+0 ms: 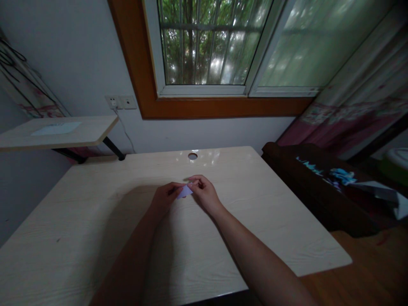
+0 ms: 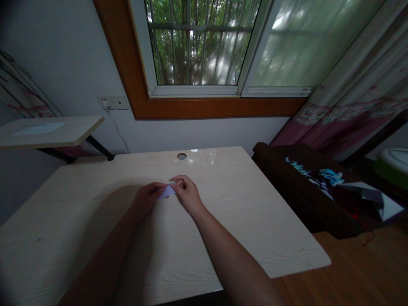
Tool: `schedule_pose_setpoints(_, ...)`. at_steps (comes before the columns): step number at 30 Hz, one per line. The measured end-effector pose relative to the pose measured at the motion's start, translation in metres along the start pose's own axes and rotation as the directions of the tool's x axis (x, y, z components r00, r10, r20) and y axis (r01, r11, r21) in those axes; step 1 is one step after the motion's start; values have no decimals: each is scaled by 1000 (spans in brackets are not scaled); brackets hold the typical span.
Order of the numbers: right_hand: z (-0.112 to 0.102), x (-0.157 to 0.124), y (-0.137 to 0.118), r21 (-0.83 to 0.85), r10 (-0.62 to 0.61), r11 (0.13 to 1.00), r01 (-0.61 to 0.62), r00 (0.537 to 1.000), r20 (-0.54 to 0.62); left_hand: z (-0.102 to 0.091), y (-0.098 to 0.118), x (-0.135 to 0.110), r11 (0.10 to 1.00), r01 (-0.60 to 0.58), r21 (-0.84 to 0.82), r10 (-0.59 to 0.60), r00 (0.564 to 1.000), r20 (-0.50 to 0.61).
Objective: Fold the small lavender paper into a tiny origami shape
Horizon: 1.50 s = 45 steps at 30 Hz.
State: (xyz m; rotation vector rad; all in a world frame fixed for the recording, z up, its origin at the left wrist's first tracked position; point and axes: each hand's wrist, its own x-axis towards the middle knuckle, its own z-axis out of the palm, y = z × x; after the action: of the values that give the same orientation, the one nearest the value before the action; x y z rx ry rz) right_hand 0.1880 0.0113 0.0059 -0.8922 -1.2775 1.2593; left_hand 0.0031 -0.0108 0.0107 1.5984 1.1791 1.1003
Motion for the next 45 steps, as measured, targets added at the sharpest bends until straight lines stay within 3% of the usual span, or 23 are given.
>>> schedule_pose_setpoints(9, -2, 1, 7, -71, -37, 997, 32, 997, -61, 1, -4, 1, 1000, -19, 15, 19, 1000, 1)
schedule_pose_setpoints(17, -3, 2, 7, -116, -48, 993, 35, 993, -111, 2, -2, 4, 998, 25, 66, -17, 993, -119)
schedule_pose_setpoints(28, -8, 5, 12, -109, -43, 994, 23, 982, -185, -1, -1, 5, 995, 38, 87, -21, 982, -185)
schedule_pose_setpoints(36, -2, 3, 5, -53, 13, 998, -19, 993, -121, -3, 1, 6, 993, 67, 97, -45, 977, -208)
schedule_pose_setpoints(45, -3, 3, 9, -88, -9, 996, 3, 997, -73, -2, 0, 5, 990, 45, 134, -15, 977, -214)
